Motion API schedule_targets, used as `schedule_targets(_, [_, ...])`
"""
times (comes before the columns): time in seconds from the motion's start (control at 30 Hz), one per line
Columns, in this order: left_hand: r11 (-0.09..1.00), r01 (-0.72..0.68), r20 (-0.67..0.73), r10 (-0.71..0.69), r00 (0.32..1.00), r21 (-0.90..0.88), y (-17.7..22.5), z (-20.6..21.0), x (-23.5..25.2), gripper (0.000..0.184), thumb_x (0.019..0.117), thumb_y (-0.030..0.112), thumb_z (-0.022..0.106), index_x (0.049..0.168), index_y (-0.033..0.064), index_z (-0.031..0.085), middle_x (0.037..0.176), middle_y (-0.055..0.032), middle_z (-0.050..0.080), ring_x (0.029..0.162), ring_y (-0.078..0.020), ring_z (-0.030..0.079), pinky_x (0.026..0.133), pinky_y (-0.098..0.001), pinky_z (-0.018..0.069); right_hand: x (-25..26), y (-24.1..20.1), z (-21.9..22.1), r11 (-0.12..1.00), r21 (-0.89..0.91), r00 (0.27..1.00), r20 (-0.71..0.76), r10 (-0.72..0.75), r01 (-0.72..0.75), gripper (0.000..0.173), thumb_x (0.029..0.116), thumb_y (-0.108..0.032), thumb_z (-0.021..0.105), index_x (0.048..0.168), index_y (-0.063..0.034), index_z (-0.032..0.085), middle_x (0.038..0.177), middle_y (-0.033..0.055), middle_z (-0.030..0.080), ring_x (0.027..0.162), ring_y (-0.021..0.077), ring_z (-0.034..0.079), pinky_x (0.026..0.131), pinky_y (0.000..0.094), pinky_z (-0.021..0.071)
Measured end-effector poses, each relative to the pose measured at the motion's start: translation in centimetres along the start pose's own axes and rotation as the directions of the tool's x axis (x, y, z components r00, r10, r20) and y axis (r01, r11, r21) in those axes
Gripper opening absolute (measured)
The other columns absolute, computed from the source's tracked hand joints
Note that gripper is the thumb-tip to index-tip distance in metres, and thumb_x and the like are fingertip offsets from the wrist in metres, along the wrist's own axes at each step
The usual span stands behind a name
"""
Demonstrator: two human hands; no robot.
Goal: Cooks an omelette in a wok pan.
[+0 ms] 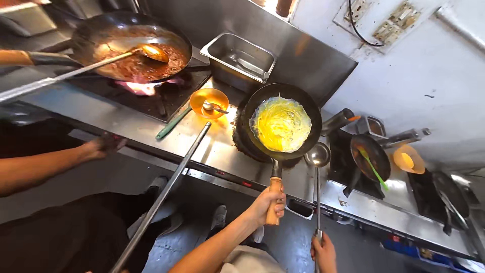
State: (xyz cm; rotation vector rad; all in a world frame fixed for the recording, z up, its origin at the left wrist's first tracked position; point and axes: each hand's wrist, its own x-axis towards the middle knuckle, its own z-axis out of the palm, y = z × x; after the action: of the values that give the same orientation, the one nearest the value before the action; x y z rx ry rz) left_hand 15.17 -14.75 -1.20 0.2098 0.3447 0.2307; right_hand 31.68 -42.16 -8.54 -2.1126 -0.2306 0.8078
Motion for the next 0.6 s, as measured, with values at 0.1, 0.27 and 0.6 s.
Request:
schedule_targets(0.1, [0.999, -0.023, -0.09, 0.02, 0.996, -0.026, 2.1, 2.2, 1.7, 0.01, 0.0996, 0.001, 0.041, 0.103, 0.01, 0.044, 0.066, 0.0021, 0.05, 0.046, -0.0031, 0.05, 0.043, -0.0162, 0.048, 0.3, 0.4, 0.0, 1.0, 0.018, 1.0, 0.018, -0.01, 0.01, 0.024, 0.0932, -0.006, 0.058, 0.114, 0.0058, 0.056, 0.06, 0.0058, 0.058, 0.045, 0.0146, 0.058, 0.044, 0.0311, 0.0527])
schedule_targets(0.27, [0.991, -0.071, -0.199, 0.047, 0.979, -0.115, 3.4, 3.9, 4.0, 0.009, 0.1037, 0.008, 0.043, 0.097, 0.0071, 0.049, 0.066, -0.0007, 0.052, 0.047, -0.0042, 0.053, 0.044, -0.0152, 0.0489, 1.0, 0.9, -1.3, 1.0, 0.008, 0.998, 0.061, -0.02, 0.02, 0.026, 0.0938, -0.006, 0.057, 0.116, 0.0077, 0.055, 0.063, 0.006, 0.059, 0.048, 0.0139, 0.058, 0.047, 0.0315, 0.0538])
schedule_targets(0.6, [0.855, 0.058, -0.318, 0.127, 0.94, 0.516, -1.0, -5.3, -2.2, 0.035, 0.1107, 0.028, 0.036, 0.137, 0.0091, 0.05, 0.112, -0.0081, 0.071, 0.094, -0.0192, 0.072, 0.087, -0.0373, 0.0593, 1.7, 1.8, -2.2, 0.989, 0.145, 0.988, 0.154, 0.008, -0.031, 0.023, 0.0967, -0.003, 0.054, 0.117, 0.0074, 0.053, 0.06, 0.0048, 0.056, 0.046, 0.0123, 0.056, 0.044, 0.0288, 0.052])
